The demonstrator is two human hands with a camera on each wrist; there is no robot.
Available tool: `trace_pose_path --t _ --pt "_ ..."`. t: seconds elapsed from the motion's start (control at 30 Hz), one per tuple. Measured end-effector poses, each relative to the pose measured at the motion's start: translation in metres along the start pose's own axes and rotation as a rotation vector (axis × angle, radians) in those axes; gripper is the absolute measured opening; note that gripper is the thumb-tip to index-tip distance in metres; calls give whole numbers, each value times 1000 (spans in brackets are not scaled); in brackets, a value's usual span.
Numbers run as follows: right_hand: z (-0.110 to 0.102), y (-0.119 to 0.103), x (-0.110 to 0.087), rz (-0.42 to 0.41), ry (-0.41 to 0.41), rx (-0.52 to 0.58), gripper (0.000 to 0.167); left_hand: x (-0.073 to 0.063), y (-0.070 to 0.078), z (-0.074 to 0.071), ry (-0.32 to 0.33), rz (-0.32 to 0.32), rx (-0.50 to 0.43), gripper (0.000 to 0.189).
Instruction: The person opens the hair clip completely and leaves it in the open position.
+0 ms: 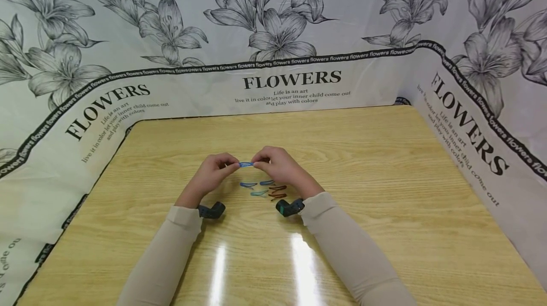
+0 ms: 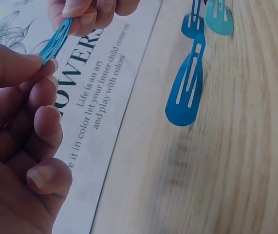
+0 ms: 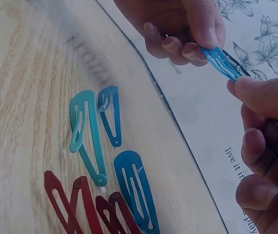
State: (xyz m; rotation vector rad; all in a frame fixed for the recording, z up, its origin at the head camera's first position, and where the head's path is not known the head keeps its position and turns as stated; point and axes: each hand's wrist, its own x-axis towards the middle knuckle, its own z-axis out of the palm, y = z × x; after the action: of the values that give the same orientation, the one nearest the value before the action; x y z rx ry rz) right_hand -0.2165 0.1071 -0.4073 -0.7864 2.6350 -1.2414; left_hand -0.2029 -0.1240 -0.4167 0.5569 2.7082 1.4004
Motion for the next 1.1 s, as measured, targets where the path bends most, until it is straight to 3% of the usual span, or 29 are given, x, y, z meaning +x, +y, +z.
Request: trace_pose_path --t 0.63,1.1 --pt "-3 -1 -2 -14 -15 87 17 0 -2 -4 -26 24 -114 19" --pt "-2 1 -1 -46 -25 133 16 -1 -2 -4 -24 42 -134 19"
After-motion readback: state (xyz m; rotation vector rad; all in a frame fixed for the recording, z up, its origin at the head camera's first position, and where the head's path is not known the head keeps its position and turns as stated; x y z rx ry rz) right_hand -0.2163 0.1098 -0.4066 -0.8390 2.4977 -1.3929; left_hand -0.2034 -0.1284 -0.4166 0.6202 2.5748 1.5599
